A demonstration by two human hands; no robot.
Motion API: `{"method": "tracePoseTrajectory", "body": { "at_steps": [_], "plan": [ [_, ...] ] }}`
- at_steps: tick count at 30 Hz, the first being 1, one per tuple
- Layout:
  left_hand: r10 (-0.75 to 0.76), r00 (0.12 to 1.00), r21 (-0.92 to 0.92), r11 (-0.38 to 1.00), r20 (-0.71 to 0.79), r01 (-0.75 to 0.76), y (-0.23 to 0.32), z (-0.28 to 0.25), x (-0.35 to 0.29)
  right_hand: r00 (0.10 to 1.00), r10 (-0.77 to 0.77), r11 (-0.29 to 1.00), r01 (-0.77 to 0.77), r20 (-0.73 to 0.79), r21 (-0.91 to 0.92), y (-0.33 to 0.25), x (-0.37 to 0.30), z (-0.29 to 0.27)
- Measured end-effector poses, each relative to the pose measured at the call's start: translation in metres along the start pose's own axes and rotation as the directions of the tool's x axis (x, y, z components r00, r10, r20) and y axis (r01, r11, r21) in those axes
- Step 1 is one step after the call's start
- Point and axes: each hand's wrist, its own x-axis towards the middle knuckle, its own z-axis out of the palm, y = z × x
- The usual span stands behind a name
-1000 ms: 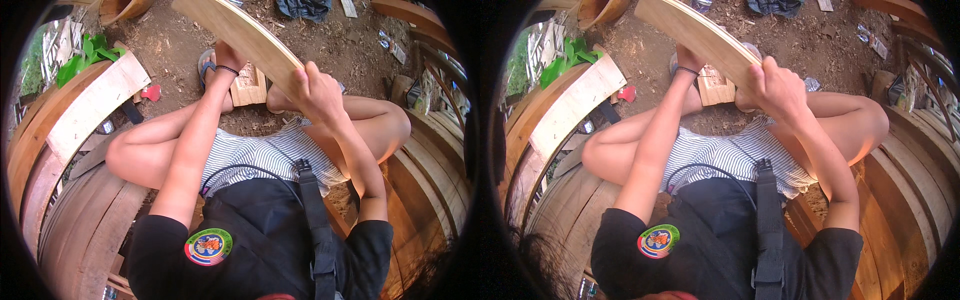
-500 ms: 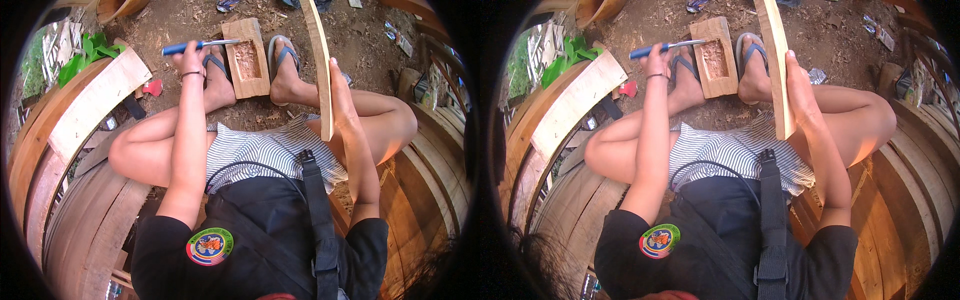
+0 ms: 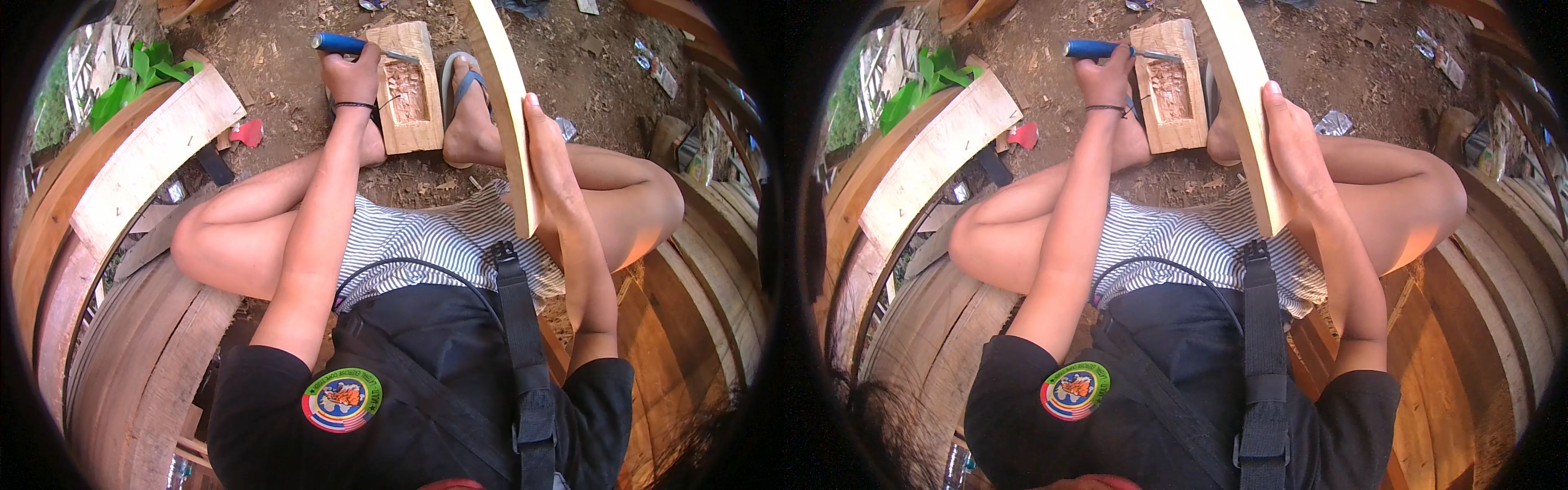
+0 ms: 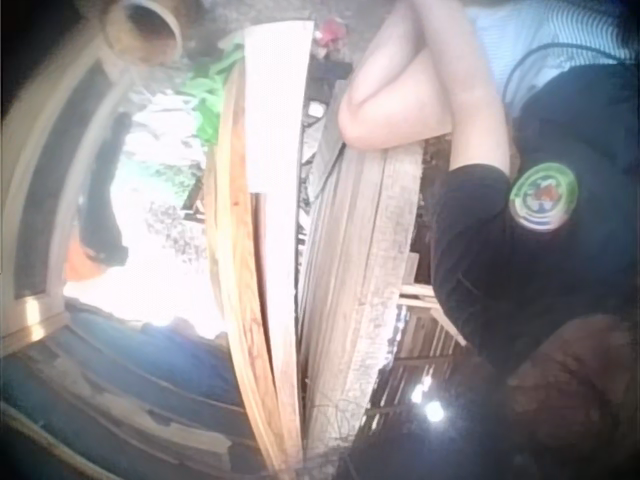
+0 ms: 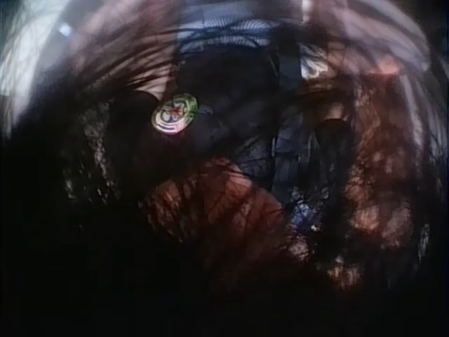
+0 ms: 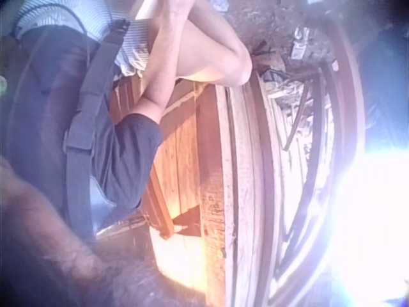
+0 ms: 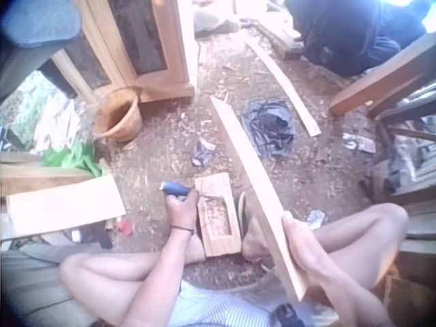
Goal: The person carves out a recessed area in a block of wood using a chisel and a wooden mallet while holding a curved wooden piece.
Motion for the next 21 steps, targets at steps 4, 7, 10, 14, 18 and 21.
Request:
{"method": "tracePoseTrajectory", "body": {
  "at_steps": [4,7,10,14,18,21],
  "plan": [
    [0.009,1.0,0.219,0.976,0.014,-0.011,0.045,0.01,-0.022,0.991,-0.127,0.985,0.122,-0.032,-0.125,0.004,0.004,-0.004],
    [0.122,0.989,0.289,0.947,0.078,-0.14,0.067,0.02,-0.039,0.945,-0.326,0.932,0.32,-0.012,-0.168,-0.017,-0.002,-0.003],
    [0.38,0.904,0.276,0.863,0.195,-0.423,0.053,0.031,-0.036,0.815,-0.579,0.807,0.574,0.008,-0.139,-0.044,-0.013,0.005],
    [0.367,0.873,0.116,0.9,0.322,-0.421,0.028,0.047,-0.035,0.819,-0.561,0.623,0.515,0.122,-0.589,-0.012,0.001,-0.011],
    [0.393,0.868,0.346,0.803,0.304,-0.485,0.046,0.045,-0.035,0.865,-0.494,0.632,0.426,0.087,-0.647,-0.032,0.009,-0.026],
    [0.238,0.92,0.157,0.942,0.313,-0.297,-0.008,0.032,-0.036,0.731,-0.663,0.626,0.66,0.163,-0.416,-0.062,-0.01,-0.013]
  ]
}}
